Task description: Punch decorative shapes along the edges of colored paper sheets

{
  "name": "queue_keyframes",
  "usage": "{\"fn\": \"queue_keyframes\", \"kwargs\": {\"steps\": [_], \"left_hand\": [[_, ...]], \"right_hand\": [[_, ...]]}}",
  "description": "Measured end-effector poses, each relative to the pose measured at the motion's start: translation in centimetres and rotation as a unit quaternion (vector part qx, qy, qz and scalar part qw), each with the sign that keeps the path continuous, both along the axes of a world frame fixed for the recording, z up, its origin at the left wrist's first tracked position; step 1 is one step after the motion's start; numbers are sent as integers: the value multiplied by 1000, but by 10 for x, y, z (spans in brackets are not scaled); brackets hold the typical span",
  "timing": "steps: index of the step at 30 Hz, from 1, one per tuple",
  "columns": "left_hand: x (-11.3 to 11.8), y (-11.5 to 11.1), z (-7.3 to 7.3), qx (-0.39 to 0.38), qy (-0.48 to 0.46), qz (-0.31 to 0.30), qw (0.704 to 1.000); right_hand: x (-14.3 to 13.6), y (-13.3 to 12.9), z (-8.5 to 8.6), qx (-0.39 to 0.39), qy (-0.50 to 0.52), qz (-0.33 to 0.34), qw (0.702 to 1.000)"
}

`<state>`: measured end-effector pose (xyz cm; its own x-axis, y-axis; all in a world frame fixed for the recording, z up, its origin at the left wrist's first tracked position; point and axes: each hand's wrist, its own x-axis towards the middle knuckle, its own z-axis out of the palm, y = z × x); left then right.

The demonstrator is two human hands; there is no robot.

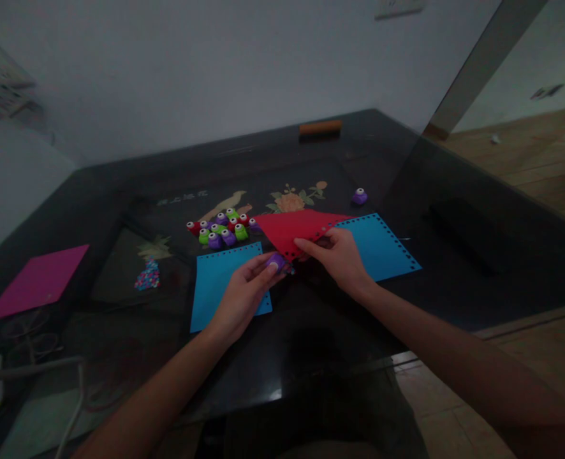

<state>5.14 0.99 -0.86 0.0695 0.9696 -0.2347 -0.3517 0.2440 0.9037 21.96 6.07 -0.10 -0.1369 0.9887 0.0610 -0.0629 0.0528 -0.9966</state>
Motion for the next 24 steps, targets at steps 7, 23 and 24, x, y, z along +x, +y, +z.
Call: {"fn": "queue_keyframes", "kwargs": {"steps": [7,23,24], "left_hand": [[1,4,-3,-34,-15,4,999],[-7,19,-14,56,124,-34,990],[-7,19,-14,62,132,-35,989]], "right_hand": [[3,4,4,12,2,-29,1000],[5,5,4,26,6,-13,1000],[5,4,5,26,8,-13,1000]]}}
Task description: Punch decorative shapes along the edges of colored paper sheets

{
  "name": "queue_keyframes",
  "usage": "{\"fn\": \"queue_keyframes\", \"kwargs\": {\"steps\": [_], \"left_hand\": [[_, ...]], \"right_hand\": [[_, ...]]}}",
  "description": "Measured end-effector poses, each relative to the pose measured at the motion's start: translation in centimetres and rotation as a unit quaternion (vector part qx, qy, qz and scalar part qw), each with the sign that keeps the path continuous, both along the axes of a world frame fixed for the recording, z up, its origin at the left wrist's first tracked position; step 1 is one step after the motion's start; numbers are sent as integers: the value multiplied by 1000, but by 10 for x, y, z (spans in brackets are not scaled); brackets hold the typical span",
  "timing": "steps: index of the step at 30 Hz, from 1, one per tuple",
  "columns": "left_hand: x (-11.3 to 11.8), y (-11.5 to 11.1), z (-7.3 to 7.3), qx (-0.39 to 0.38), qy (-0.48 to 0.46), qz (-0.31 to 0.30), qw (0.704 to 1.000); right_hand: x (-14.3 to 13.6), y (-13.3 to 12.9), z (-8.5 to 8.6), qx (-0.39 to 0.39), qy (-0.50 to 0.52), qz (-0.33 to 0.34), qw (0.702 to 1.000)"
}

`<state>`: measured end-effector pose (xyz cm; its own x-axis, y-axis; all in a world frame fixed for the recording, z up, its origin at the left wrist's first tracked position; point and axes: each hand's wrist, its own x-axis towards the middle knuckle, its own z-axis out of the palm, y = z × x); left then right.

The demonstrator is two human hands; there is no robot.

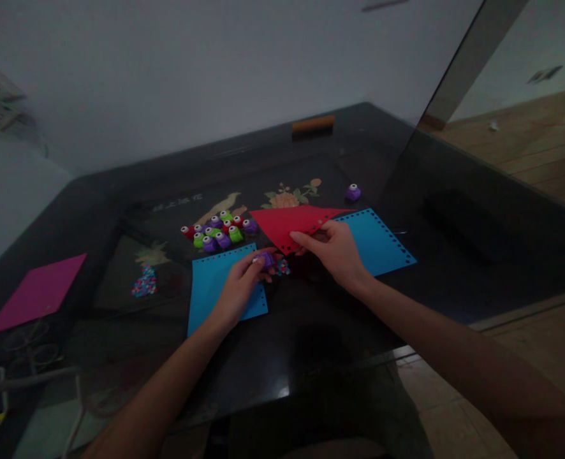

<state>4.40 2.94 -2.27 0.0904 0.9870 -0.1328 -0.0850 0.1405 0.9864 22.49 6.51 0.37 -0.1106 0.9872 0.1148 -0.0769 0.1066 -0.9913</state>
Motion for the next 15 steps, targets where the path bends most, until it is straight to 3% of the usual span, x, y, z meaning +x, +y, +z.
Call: {"fn": "queue_keyframes", "kwargs": {"steps": [5,9,15], "left_hand": [[-1,0,9,64,146,-3,987],[-1,-4,11,164,291,-40,942],[-1,-5,0,251,413,-115,868]], "right_hand": [[1,-1,3,-9,5,-1,1000],[1,-1,3,-6,14,2,1000],[1,-1,2,-8,20,3,1000]]}}
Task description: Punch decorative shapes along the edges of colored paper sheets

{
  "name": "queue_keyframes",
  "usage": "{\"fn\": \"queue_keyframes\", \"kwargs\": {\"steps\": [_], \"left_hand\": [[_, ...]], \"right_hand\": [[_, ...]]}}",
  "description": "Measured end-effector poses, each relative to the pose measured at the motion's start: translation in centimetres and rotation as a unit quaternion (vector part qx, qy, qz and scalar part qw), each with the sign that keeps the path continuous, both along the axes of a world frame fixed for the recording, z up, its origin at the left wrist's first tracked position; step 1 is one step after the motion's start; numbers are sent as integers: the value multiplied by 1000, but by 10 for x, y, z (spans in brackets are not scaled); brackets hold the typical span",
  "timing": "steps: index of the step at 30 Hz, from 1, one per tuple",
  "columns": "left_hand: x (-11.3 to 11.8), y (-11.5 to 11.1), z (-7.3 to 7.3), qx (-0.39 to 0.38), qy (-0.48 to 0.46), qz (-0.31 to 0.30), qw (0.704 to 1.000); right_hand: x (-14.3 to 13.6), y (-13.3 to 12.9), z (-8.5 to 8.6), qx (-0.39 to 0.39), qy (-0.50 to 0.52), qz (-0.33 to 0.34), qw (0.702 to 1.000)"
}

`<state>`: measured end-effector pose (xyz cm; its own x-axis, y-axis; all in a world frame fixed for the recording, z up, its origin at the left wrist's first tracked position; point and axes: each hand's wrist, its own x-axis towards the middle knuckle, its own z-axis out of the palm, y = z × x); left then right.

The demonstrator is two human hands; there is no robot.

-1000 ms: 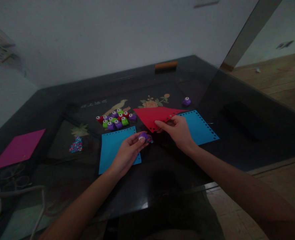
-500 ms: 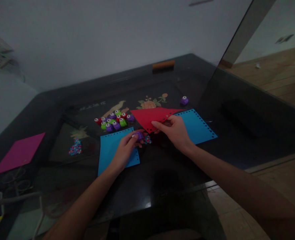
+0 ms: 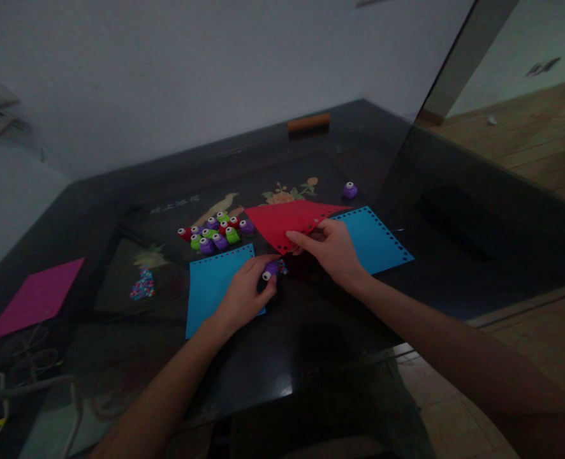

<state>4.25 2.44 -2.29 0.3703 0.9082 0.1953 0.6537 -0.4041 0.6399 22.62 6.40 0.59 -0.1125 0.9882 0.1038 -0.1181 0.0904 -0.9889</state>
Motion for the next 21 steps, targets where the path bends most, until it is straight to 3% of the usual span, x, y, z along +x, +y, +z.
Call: {"fn": "queue_keyframes", "kwargs": {"steps": [7,21], "left_hand": [[-1,2,-4,28,82,-25,996],[-4,1,-3,56,82,-14,995]], "right_hand": [[0,1,0,6,7,4,1000],[0,1,0,6,8,6,1000]]}}
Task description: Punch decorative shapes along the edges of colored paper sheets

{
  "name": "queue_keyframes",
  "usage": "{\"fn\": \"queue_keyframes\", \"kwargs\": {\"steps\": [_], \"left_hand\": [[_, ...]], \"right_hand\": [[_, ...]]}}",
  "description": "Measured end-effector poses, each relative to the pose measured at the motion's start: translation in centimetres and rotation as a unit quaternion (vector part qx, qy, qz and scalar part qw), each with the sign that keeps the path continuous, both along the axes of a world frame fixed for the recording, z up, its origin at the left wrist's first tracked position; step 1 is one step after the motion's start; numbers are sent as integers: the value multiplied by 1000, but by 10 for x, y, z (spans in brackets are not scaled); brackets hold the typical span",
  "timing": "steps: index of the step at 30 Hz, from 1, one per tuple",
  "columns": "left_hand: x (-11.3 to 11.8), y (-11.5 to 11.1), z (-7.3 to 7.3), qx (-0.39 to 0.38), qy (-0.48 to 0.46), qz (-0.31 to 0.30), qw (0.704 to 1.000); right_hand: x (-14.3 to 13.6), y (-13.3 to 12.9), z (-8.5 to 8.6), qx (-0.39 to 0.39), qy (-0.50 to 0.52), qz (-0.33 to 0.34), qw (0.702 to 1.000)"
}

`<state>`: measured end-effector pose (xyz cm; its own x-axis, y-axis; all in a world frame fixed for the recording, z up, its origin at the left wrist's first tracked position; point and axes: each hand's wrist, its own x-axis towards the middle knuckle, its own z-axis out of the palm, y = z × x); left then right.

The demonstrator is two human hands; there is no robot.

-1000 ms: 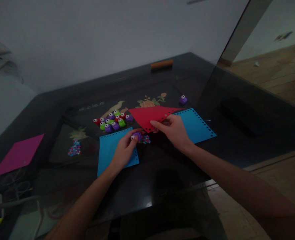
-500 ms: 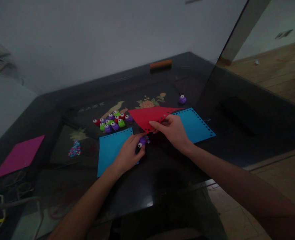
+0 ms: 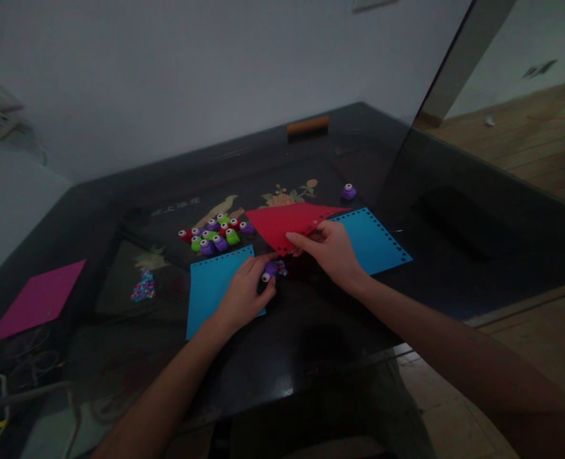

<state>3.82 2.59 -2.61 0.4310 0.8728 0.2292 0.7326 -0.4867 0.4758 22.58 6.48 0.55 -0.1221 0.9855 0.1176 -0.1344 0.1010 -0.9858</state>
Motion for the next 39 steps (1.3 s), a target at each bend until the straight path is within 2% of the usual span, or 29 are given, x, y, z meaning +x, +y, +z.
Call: {"fn": "queue_keyframes", "kwargs": {"steps": [4,8,14,18,22,24,27,32,36,39], "left_hand": [[-1,0,4,-43,-80,38,995],[-2,0,9,-89,-188,64,976],[-3,1,10,-166,-267,77,946],[-4,3,9,-207,-353,54,911],[-3,3,7,-245,-429,68,867],[-4,2,8,-253,-442,76,857],[-6,0,12,-249,-432,87,862],[-10,-1,26,-223,-387,95,890],[-10,1,29,-198,-353,112,908],[-10,3,28,-195,-339,112,914]], "right_hand": [[0,0,0,-3,6,-1,1000],[0,1,-1,-4,16,-9,1000],[2,1,-2,18,-3,-13,1000],[3,3,-1,25,-33,-3,999],[4,6,-3,35,-20,-14,999],[6,9,-4,42,0,-35,999],[10,12,-1,51,30,-55,997],[31,8,17,71,46,-48,995],[63,-8,26,45,59,-48,996],[96,-21,22,18,51,-78,995]]}}
